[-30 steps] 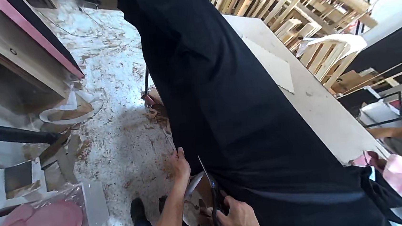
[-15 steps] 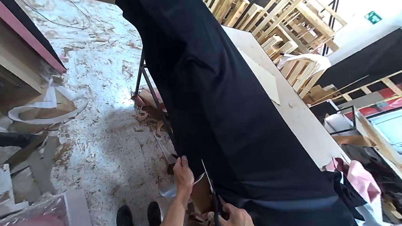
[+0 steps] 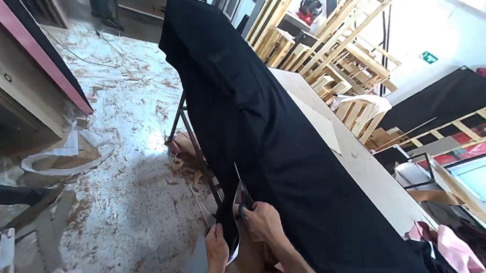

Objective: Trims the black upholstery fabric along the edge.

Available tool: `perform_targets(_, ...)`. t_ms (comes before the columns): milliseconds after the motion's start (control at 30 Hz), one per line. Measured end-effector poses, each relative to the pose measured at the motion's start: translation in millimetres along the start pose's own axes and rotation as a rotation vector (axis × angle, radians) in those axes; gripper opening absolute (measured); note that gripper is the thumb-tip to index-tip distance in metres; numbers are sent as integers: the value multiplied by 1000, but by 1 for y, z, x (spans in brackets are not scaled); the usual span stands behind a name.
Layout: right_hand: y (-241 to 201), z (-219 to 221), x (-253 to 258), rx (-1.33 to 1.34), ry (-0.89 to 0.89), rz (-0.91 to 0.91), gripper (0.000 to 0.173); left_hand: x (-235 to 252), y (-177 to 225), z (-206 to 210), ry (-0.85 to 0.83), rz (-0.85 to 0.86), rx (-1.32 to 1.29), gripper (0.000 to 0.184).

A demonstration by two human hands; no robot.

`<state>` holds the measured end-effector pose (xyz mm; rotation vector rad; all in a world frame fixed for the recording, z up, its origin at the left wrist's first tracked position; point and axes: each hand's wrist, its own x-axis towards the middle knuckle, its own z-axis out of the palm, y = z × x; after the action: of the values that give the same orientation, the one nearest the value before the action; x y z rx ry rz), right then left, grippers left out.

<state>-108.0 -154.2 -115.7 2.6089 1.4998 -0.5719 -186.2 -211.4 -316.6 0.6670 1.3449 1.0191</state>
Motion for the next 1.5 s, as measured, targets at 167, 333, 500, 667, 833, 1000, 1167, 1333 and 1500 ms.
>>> perform_targets(167, -67, -21, 67, 25, 7, -21, 56, -8, 9, -53, 7, -96, 97, 41)
perform_targets(333, -119, -34, 130, 66, 14, 19, 61, 38, -26, -85, -7, -232, 284, 37)
perform_targets(500, -178, -57, 194, 86, -28, -12, 55, 131, -38, -112, -141, -385, 579, 47)
perform_targets(667, -201, -70, 224, 45, -26, -74, 57, 227, 46, -137, -194, -459, 716, 47)
perform_targets(833, -187, -73, 213, 45, -42, -59, 53, 401, 223, -71, 12, 2, 97, 55)
perform_targets(1000, -185, -92, 183, -69, -111, 32, 56, 442, 289, 19, -134, -66, -424, 55)
perform_targets(1167, -188, -92, 199, -165, -146, 129, 64, 453, 287, 49, -184, -299, -740, 46)
perform_targets(1333, -197, -85, 219, -218, -147, 111, 72, 464, 285, 30, 169, -174, -346, 40)
perform_targets(1500, -204, -83, 232, -199, -134, 61, 59, 468, 274, 27, 124, -191, -345, 46)
